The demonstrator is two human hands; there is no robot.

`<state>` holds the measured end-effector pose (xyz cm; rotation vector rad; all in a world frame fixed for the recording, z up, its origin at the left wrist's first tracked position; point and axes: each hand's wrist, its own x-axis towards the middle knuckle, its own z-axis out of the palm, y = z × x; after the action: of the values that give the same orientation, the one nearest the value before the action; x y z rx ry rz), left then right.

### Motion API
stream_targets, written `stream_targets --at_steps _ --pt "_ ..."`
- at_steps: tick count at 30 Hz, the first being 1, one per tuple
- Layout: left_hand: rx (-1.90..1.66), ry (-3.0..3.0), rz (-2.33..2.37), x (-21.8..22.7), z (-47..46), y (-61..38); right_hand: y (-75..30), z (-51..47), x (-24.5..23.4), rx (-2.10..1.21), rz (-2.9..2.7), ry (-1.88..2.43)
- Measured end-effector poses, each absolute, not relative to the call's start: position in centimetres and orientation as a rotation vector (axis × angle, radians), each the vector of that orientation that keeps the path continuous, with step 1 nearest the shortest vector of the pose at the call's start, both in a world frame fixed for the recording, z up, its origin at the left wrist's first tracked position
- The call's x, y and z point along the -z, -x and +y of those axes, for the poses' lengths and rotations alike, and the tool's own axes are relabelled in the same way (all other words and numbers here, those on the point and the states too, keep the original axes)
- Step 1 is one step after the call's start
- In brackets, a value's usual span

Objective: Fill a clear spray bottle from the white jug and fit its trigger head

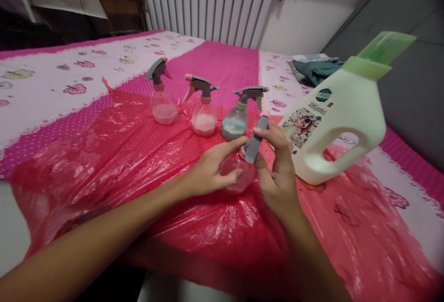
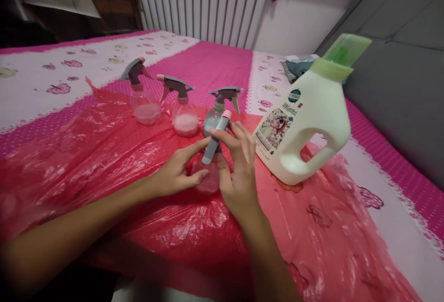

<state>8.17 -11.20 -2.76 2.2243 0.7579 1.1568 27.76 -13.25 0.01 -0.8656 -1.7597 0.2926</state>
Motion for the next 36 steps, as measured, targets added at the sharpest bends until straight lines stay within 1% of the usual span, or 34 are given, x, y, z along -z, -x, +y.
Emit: stream_targets --at_steps 4,6,13,26,29,33,36 --pt "-1.156 -2.23 0.766 2.8 -11.3 -8.2 -27.9 -12.8 0.4 -0.461 -1.72 0.81" --pt "-1.153 -2.238 0.76 2.7 -11.3 -8.3 -28.0 -12.8 0.3 -0.469 -1.716 0.817" --pt "-1.201 -2.27 0.77 2.2 -11.6 -8.6 -27.6 -13.4 -0.3 -0.301 -1.705 0.962" --pt "-1.13 -2.284 0.835 2.4 -11.6 -8.6 -27.5 -14.4 -1.0 0.035 -1.801 0.933" --pt "-1.097 -2.271 0.861 2.2 -11.7 -8.5 -27.7 -14.4 -0.6 -0.033 -1.744 0.878" --pt "-1.061 -2.224 0.894 2.3 -11.8 -8.4 -27.7 -13.9 0.0 -0.264 -1.545 0.751" --pt "-1.047 -2.198 0.902 2.2 -11.8 -8.5 -27.9 -13.5 -0.1 -0.267 -1.487 0.716"
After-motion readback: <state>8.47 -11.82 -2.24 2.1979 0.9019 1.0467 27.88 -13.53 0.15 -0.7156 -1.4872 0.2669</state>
